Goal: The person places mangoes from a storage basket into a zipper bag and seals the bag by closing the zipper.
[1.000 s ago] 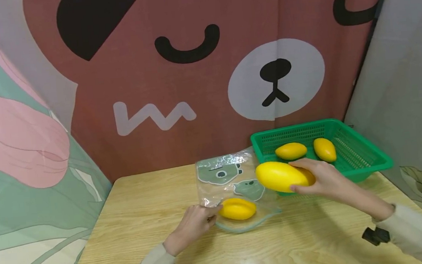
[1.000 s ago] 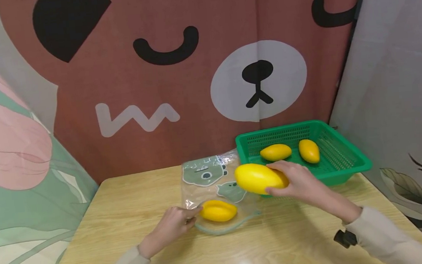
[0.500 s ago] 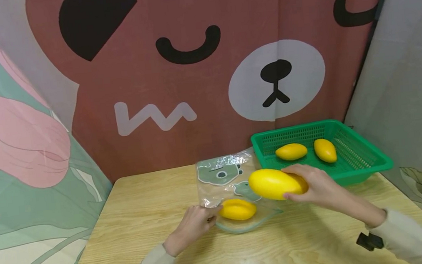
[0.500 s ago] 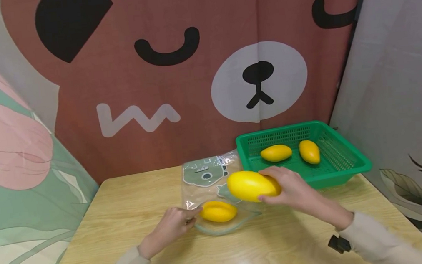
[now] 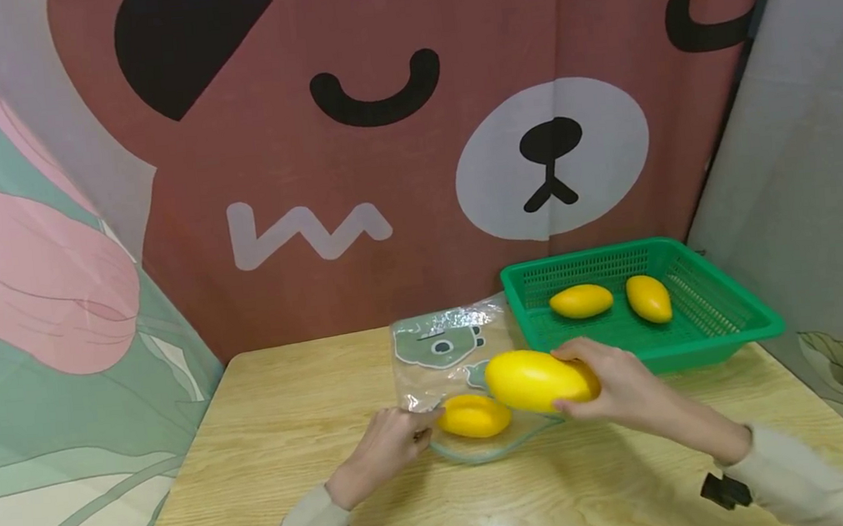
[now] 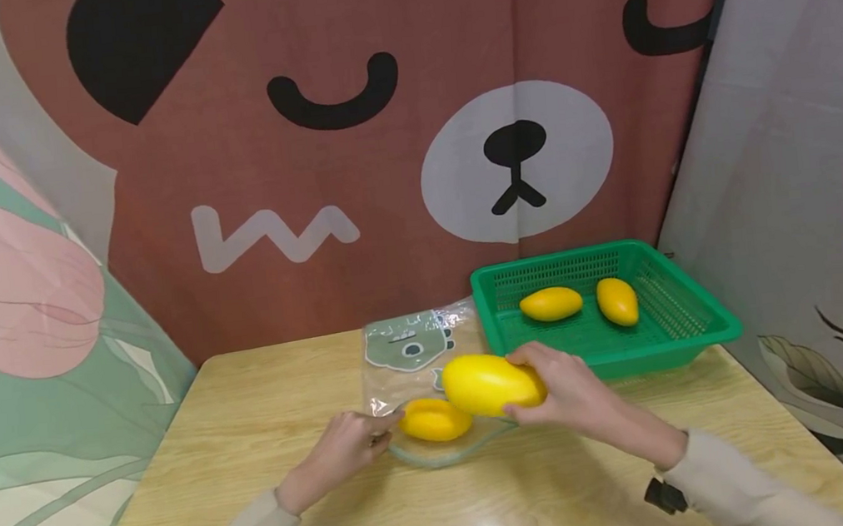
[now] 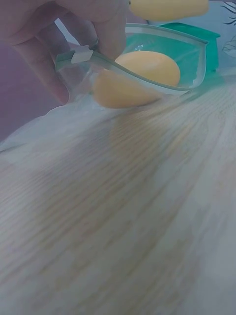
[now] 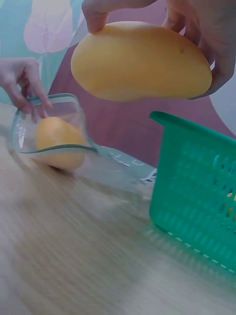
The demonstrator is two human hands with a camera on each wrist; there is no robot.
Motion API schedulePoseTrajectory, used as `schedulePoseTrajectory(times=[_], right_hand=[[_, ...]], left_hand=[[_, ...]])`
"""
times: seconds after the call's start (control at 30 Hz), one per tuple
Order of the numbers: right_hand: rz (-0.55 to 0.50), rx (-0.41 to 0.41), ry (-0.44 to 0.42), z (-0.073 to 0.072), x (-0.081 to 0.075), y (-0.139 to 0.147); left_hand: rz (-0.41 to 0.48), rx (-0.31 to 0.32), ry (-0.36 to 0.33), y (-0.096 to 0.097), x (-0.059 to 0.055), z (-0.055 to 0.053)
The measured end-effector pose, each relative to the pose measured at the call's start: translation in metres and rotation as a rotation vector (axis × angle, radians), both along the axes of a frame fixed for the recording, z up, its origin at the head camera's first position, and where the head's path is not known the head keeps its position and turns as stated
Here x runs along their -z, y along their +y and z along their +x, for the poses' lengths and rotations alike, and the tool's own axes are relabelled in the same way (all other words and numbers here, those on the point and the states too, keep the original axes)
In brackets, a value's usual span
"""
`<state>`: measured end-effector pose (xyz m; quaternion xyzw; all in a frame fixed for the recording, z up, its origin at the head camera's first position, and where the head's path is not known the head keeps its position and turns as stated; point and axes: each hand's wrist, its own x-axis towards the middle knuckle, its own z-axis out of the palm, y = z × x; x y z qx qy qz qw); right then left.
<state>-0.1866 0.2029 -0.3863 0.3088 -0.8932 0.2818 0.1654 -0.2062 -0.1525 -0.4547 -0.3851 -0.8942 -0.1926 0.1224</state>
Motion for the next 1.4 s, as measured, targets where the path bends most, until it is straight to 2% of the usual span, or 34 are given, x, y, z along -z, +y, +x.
schedulePoseTrajectory(times=[0.2, 0.43, 0.77, 0.93, 1.2, 1.4], right_hand=[[-0.012, -0.042, -0.010, 0.002, 0.006, -0.008], [-0.013, -0.068, -0.039, 0.005, 0.009, -0.014], [-0.008, -0.121, -0.038, 0.007, 0.014, -0.023], [0.005, -0.134, -0.065, 0.010, 0.015, -0.026], [0.018, -0.145, -0.071, 0.013, 0.016, -0.031], [0.028, -0.159, -0.077, 0.015, 0.020, -0.035]], left_hand=[[-0.005, -0.008, -0.010, -0.001, -0.001, 0.000], [-0.007, 0.011, 0.020, -0.001, -0.001, -0.002], [-0.020, -0.009, -0.011, 0.000, -0.002, -0.001], [-0.020, -0.007, -0.019, -0.001, -0.002, -0.001], [-0.008, 0.002, 0.029, 0.000, -0.002, -0.001], [-0.011, 0.002, 0.027, 0.000, -0.003, -0.001]])
